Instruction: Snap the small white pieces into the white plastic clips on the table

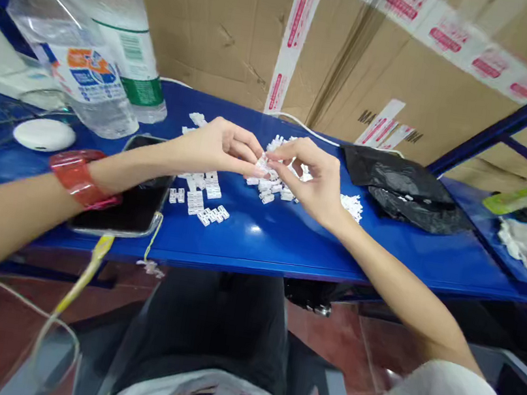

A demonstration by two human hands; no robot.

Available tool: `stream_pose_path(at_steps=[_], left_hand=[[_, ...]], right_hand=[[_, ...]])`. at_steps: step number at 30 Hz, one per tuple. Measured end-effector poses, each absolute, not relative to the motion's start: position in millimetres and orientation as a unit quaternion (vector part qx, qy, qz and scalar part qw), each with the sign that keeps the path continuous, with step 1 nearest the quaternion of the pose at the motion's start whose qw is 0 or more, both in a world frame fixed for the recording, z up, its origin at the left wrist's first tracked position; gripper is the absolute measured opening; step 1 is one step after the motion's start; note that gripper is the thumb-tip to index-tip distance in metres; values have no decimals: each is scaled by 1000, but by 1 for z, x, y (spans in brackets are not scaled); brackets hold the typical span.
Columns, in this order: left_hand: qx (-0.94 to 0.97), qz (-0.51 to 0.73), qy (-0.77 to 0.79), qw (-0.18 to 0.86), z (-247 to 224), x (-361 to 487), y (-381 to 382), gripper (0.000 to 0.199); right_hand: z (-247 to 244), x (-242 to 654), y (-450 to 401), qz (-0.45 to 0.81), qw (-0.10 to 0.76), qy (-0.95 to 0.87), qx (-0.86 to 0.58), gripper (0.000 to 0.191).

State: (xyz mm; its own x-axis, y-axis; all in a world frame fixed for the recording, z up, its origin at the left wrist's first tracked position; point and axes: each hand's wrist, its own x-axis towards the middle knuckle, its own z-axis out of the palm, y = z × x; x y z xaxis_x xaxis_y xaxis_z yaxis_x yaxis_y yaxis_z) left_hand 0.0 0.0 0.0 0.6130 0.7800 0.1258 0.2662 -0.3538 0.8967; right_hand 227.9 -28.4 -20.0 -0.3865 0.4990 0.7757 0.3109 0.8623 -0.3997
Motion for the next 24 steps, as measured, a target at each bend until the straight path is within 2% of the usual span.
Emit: stream_pose_path(at_steps=[7,12,18,24], left_hand=[[793,273,322,439,-2,-2,1,39],[805,277,316,419,-3,-3,4,39],[808,274,301,426,-7,-4,7,37],[793,309,313,421,-6,-6,8,36]], right_hand=[[-18,230,-34,66,468,-836,-278,10],[-20,229,-37,75,482,-819,-303,12],[-21,230,-35,61,475,-835,-273,13],[-16,232,-39,50,427,-856,-288,18]])
